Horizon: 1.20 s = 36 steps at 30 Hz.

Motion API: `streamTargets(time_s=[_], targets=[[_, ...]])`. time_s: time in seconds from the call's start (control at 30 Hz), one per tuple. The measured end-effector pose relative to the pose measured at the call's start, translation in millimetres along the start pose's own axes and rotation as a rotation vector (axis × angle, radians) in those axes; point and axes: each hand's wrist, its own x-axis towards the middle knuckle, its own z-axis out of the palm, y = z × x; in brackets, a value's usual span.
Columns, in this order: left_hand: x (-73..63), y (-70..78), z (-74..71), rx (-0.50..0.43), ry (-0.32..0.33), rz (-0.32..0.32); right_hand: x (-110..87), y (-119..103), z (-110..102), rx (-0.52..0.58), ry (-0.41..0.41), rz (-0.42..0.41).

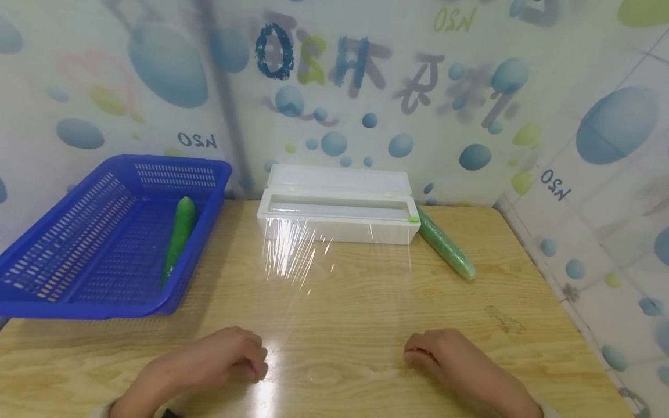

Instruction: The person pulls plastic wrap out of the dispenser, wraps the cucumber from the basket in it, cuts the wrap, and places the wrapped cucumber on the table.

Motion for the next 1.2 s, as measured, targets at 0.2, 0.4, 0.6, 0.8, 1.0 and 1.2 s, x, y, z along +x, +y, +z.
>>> streamTargets(time_s=[0.2,0.4,0.6,0.8,1.0,1.2], targets=[[2.2,1.9,-1.2,-0.032,-0.015,-0.070,1.7,3.4,3.1,-0.030,-0.041,-0.004],[-5.6,1.2,-0.5,-0.135,-0.010,-0.174,0.9,16.8,7.0,0.070,-0.019,-0.084],[-9.6,1.3,-2.5,-0.142,-0.035,-0.180,1.6,39.2,12.2,0.212,0.016,-0.226],[-11.6,3.7,-9.5,-0.100,-0.040,-0.211,1.4,47.5,16.5,0.235,0.042,-0.268],[-10.3,7.8,-21.9,-0.025,0.047,-0.295,0.7,50.2,18.1,0.226,0.061,-0.263],[-9.0,10.5,-38.6,0.193,0.228,-0.412,-0.7,50.2,17.9,0.225,0.069,-0.271]])
